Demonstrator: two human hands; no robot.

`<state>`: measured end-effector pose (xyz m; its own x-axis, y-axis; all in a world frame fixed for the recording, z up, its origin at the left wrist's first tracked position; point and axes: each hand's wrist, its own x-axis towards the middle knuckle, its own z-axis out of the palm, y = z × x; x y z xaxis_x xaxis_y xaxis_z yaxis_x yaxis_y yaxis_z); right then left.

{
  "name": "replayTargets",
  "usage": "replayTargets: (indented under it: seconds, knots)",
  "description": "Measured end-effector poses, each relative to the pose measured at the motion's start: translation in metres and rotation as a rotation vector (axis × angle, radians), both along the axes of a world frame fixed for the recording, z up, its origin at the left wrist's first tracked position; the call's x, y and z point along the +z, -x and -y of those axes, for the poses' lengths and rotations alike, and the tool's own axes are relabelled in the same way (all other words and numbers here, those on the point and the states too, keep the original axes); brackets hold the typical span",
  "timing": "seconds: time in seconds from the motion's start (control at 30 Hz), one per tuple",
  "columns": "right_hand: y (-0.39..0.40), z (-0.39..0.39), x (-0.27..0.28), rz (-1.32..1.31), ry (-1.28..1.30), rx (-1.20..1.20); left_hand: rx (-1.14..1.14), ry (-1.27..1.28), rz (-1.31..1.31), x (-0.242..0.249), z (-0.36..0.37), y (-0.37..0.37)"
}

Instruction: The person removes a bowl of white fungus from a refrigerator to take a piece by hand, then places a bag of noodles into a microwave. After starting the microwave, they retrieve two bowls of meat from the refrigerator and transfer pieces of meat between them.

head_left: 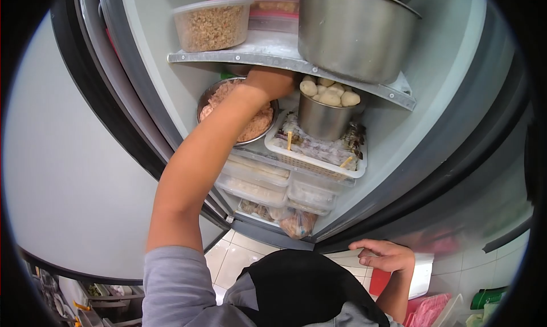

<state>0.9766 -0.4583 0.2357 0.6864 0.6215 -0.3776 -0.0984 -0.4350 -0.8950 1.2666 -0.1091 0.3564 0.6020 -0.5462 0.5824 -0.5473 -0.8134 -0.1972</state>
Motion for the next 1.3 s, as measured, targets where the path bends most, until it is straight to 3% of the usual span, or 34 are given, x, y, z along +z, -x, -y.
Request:
replayTargets:
  seconds: [0.1,0.27,0.33,0.43,0.5,0.53,0.57,0.63,0.73,0.87,1.07,1.2,1.27,1.3]
  knots:
    - [0.001,-0.001,0.002,0.046,0.005,-0.001,-0.022,0.179,-0.012,-0.011,-0.006,-0.004]
    - [-0.005,-0.027,0.000,0.135,0.062,-0.004,0.035,0.267,-0.100,-0.007,-0.013,0.013]
    - [-0.016,-0.071,0.012,0.387,0.040,-0.003,0.076,0.304,-0.149,-0.003,-0.016,0.022]
    - [-0.046,-0.142,0.043,0.908,0.000,-0.207,0.158,0.327,-0.164,-0.006,-0.026,0.025]
    - [-0.083,-0.173,0.061,1.286,0.010,-0.338,0.239,0.435,-0.381,0.002,-0.030,0.030]
    - [-0.101,-0.183,0.069,1.467,-0.031,-0.398,0.236,0.431,-0.368,0.001,-0.035,0.029]
    - [-0.111,-0.186,0.074,1.476,-0.035,-0.403,0.129,0.476,-0.294,-0.006,-0.040,0.028]
    - [-0.126,-0.191,0.082,1.400,0.320,-0.452,-0.015,0.616,-0.297,-0.009,-0.045,0.033]
    - [-0.132,-0.192,0.081,1.408,0.316,-0.534,-0.030,0.677,-0.248,-0.004,-0.047,0.053]
    - [-0.134,-0.191,0.078,1.447,0.291,-0.555,-0.038,0.604,0.117,-0.016,-0.054,0.059]
    - [-0.136,-0.195,0.072,1.500,0.250,-0.583,-0.062,0.779,-0.004,-0.024,-0.057,0.102]
    - [-0.133,-0.196,0.070,1.509,0.162,-0.576,-0.209,0.688,0.293,-0.035,-0.063,0.118]
    - [-0.124,-0.202,0.078,1.505,0.136,-0.554,-0.201,0.659,0.307,-0.038,-0.070,0.133]
    - [-0.112,-0.206,0.087,1.213,-0.015,-0.576,-0.202,0.636,0.293,-0.038,-0.072,0.146]
